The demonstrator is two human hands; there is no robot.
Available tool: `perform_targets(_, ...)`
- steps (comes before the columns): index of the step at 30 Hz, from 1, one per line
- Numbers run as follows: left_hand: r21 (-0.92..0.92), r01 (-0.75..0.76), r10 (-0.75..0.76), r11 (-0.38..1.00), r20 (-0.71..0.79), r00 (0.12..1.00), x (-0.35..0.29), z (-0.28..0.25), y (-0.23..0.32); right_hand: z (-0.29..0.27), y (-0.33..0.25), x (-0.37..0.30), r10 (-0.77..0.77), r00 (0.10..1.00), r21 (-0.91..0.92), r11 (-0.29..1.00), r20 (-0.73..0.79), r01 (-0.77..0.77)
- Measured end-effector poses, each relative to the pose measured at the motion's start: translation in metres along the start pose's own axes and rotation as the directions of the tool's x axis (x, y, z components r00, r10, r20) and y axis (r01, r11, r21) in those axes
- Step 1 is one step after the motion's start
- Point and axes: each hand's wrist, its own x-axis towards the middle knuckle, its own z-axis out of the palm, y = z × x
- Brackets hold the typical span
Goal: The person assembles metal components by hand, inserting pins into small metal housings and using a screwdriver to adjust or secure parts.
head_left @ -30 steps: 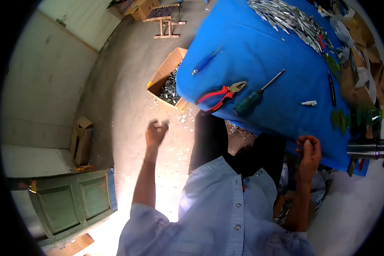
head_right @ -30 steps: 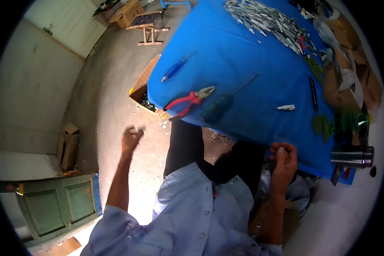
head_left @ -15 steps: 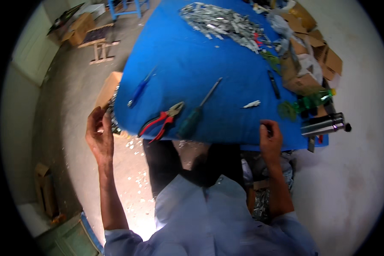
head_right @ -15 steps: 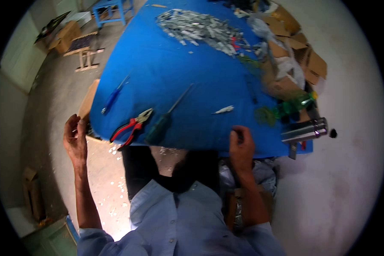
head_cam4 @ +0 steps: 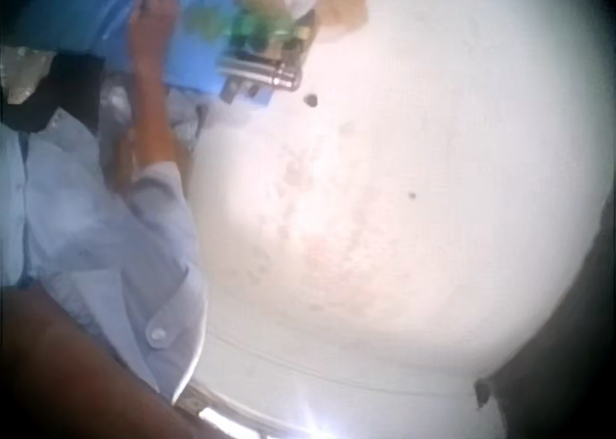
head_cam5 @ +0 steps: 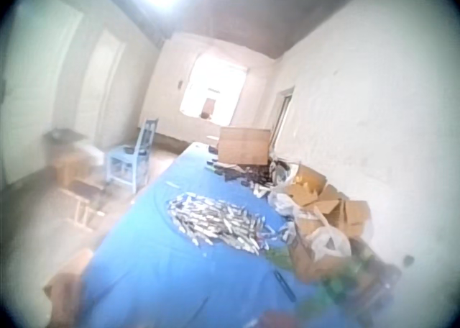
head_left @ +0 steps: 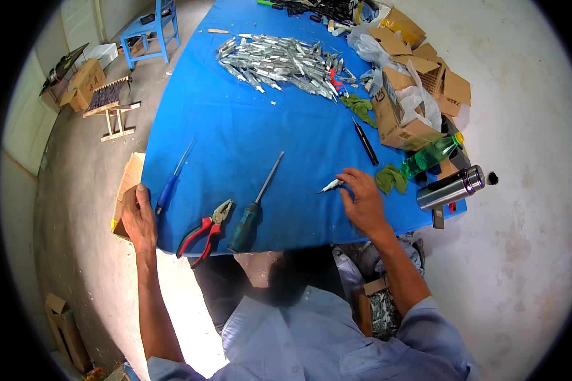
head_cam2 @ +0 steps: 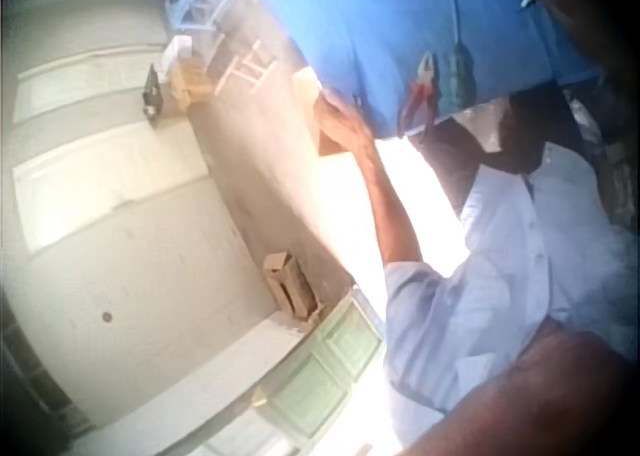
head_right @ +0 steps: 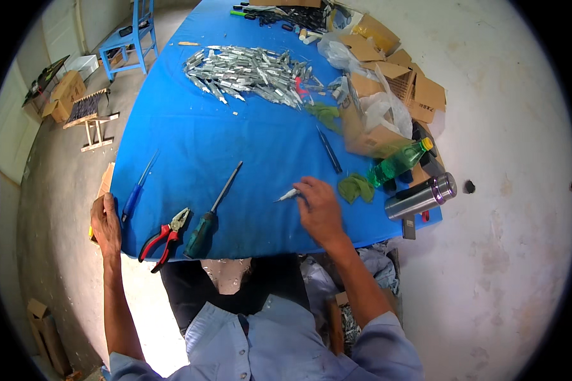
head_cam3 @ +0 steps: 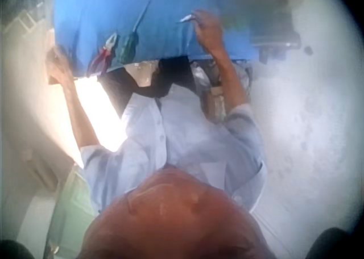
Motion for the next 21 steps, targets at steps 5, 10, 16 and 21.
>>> perform_targets(5,0.040,-0.128,0.128,0.991,0.000,0.992,0.000,0.002,-0.008,0.010,0.017,0.005,-0.037,0.986,0.009,0.999,0.161,0.036)
perform_targets(10,0.012,-0.141,0.141,0.990,-0.058,0.988,0.000,0.005,-0.009,0.000,0.003,0.009,0.334,0.907,0.374,0.831,0.256,-0.411)
perform_targets(16,0.034,-0.168,0.170,0.985,-0.072,0.983,0.001,0.009,-0.016,-0.033,-0.008,0.001,0.468,0.645,0.748,-0.055,0.604,-0.661)
perform_targets(21,0.022,-0.201,0.201,0.979,-0.001,0.980,0.009,0.011,-0.036,-0.049,0.000,-0.027,0.398,0.660,0.768,-0.255,0.637,-0.587)
